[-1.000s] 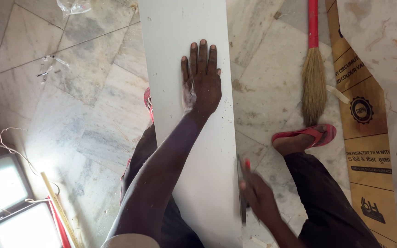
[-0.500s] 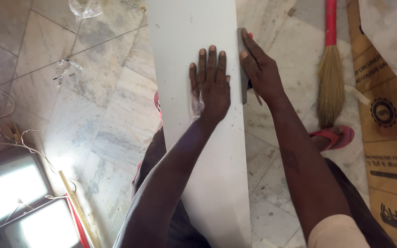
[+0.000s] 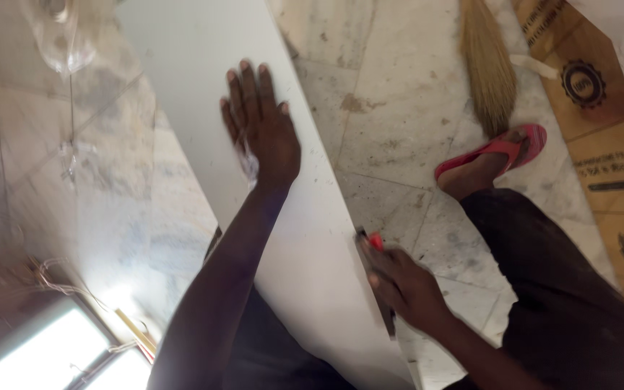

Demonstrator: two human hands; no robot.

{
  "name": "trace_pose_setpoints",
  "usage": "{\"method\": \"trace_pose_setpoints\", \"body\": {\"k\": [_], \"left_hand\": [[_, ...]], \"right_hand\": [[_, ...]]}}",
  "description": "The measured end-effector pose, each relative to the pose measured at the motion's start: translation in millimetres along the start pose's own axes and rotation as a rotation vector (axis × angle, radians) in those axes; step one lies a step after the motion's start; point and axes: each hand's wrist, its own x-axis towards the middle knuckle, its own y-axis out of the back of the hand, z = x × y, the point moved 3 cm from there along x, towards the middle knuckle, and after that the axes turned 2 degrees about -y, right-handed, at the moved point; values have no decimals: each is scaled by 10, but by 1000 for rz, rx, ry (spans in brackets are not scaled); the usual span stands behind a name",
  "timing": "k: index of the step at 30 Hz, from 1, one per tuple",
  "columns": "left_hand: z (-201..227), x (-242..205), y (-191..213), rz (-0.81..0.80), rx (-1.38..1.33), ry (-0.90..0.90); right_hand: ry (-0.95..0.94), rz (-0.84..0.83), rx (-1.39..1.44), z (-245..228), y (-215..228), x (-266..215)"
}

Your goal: The person sands the edges and surfaces of a white rectangular furniture piece using a hand scraper. The person repeatedly scrapes along the edges and flat surfaces to smooth them.

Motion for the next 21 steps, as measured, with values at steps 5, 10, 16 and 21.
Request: {"method": "trace_pose_setpoints", "body": {"k": [5,10,16,21], "left_hand": [[26,-33,103,-21,-39,16],[29,-7,84,27,-56,-8],[13,-5,97,54,-80,-38],[9,-19,95,54,-52,-55]], "right_hand": [[276,125,-78,-416,350,1683],[312,202,-21,-742,550,2575],[230,110,-91,-533,419,1849],[14,-85,-25,25,75,145]]}}
